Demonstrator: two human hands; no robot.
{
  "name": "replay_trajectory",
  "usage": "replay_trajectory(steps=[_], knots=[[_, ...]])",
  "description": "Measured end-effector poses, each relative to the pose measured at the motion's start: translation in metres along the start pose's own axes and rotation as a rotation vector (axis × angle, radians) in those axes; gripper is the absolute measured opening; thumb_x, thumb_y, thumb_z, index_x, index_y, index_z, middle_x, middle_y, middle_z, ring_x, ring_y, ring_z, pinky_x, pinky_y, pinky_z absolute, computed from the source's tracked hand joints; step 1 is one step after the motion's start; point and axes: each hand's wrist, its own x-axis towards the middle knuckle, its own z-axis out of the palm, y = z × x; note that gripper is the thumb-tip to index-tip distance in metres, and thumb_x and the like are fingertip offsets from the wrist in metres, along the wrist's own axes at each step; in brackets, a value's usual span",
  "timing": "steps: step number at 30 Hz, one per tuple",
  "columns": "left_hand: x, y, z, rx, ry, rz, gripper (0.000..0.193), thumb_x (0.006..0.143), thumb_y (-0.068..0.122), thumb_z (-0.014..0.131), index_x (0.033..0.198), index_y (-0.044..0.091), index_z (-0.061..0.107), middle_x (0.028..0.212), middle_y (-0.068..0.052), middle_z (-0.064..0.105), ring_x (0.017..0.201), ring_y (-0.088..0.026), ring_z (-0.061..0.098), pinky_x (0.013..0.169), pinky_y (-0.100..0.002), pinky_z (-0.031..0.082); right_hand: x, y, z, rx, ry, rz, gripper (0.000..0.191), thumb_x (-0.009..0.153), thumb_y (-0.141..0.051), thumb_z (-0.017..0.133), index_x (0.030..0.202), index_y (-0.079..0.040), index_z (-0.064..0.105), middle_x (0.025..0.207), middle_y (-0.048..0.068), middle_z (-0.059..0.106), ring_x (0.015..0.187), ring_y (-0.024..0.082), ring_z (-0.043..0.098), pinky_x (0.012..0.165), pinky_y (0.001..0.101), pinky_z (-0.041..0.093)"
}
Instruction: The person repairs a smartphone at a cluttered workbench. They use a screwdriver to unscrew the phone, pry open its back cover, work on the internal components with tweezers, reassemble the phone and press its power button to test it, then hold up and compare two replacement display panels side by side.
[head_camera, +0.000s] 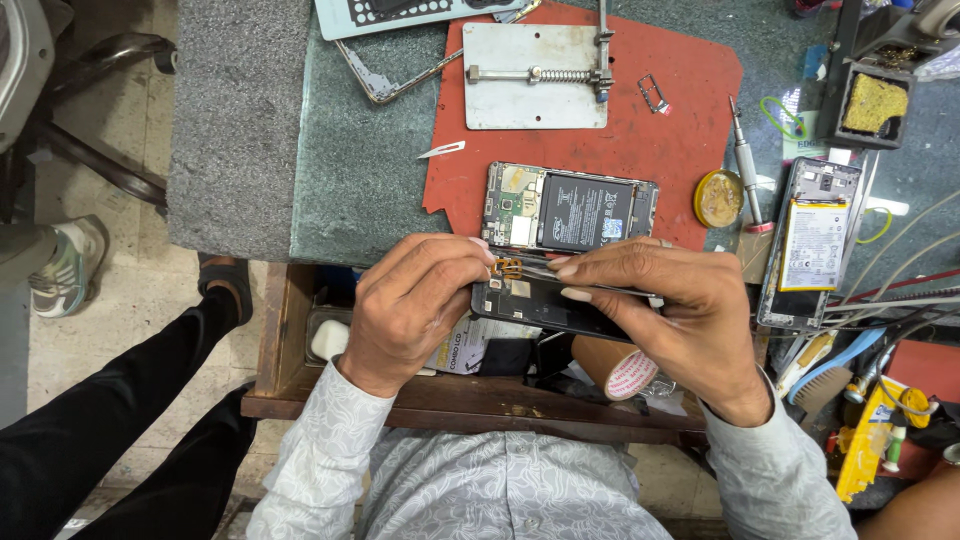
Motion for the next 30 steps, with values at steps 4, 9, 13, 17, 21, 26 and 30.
replay_trajectory(steps=[4, 9, 13, 17, 21, 26, 30], knots=[[0.000, -0.001, 0.002, 0.016, 0.002, 0.002, 0.033, 0.077, -0.011, 0.078, 0.103, 0.005, 0.065, 0.109, -0.005, 0.071, 0.103, -0.024, 0.072, 0.087, -0.034, 0.060, 0.001, 0.004, 0.002, 0.047, 0.021, 0.058, 0.020, 0.084, 0.008, 0.072, 0.102, 0.001, 0.077, 0.105, 0.013, 0.080, 0.102, 0.022, 0.079, 0.092, 0.0316, 0.064], [0.000, 0.000, 0.002, 0.031, -0.006, 0.006, 0.033, 0.076, -0.010, 0.078, 0.102, 0.005, 0.065, 0.109, -0.005, 0.071, 0.103, -0.025, 0.071, 0.086, -0.035, 0.060, 0.001, 0.008, 0.004, 0.109, 0.044, 0.108, 0.018, 0.086, 0.006, 0.074, 0.104, 0.002, 0.077, 0.103, 0.013, 0.080, 0.097, 0.018, 0.079, 0.088, 0.0295, 0.063], [0.002, 0.002, 0.000, 0.023, -0.006, -0.003, 0.033, 0.076, -0.011, 0.078, 0.103, 0.004, 0.065, 0.108, -0.005, 0.070, 0.101, -0.025, 0.071, 0.085, -0.035, 0.060, 0.001, 0.008, 0.004, 0.164, 0.087, 0.231, 0.015, 0.089, 0.003, 0.074, 0.104, 0.003, 0.077, 0.102, 0.012, 0.080, 0.094, 0.016, 0.078, 0.083, 0.0281, 0.063], [0.006, 0.005, -0.002, 0.021, -0.014, -0.014, 0.034, 0.076, -0.011, 0.078, 0.104, 0.003, 0.064, 0.106, -0.006, 0.070, 0.099, -0.026, 0.070, 0.084, -0.036, 0.059, 0.008, 0.007, 0.002, 0.238, 0.116, 0.298, 0.014, 0.091, 0.002, 0.074, 0.105, 0.004, 0.077, 0.102, 0.013, 0.080, 0.093, 0.016, 0.078, 0.082, 0.0279, 0.064], [0.012, 0.006, -0.003, 0.006, -0.033, -0.029, 0.033, 0.078, -0.011, 0.077, 0.105, 0.002, 0.064, 0.105, -0.007, 0.069, 0.096, -0.026, 0.070, 0.080, -0.036, 0.058, 0.016, 0.007, -0.004, 0.299, 0.112, 0.333, 0.015, 0.092, 0.001, 0.073, 0.106, 0.005, 0.076, 0.101, 0.013, 0.079, 0.092, 0.017, 0.078, 0.082, 0.0281, 0.065], [0.016, 0.007, -0.003, 0.010, -0.049, -0.024, 0.033, 0.079, -0.011, 0.077, 0.107, 0.002, 0.065, 0.107, -0.007, 0.070, 0.095, -0.025, 0.070, 0.079, -0.035, 0.058, 0.025, 0.006, -0.010, 0.271, 0.107, 0.356, 0.017, 0.090, 0.001, 0.075, 0.106, 0.004, 0.077, 0.100, 0.012, 0.079, 0.089, 0.014, 0.076, 0.081, 0.0274, 0.064], [0.019, 0.005, -0.002, 0.012, -0.058, -0.013, 0.033, 0.076, -0.009, 0.078, 0.104, 0.003, 0.065, 0.109, -0.006, 0.071, 0.099, -0.026, 0.069, 0.084, -0.037, 0.057, 0.033, 0.008, -0.011, 0.266, 0.094, 0.395, 0.015, 0.089, 0.000, 0.075, 0.104, 0.003, 0.078, 0.097, 0.011, 0.080, 0.086, 0.013, 0.076, 0.079, 0.0268, 0.065]])
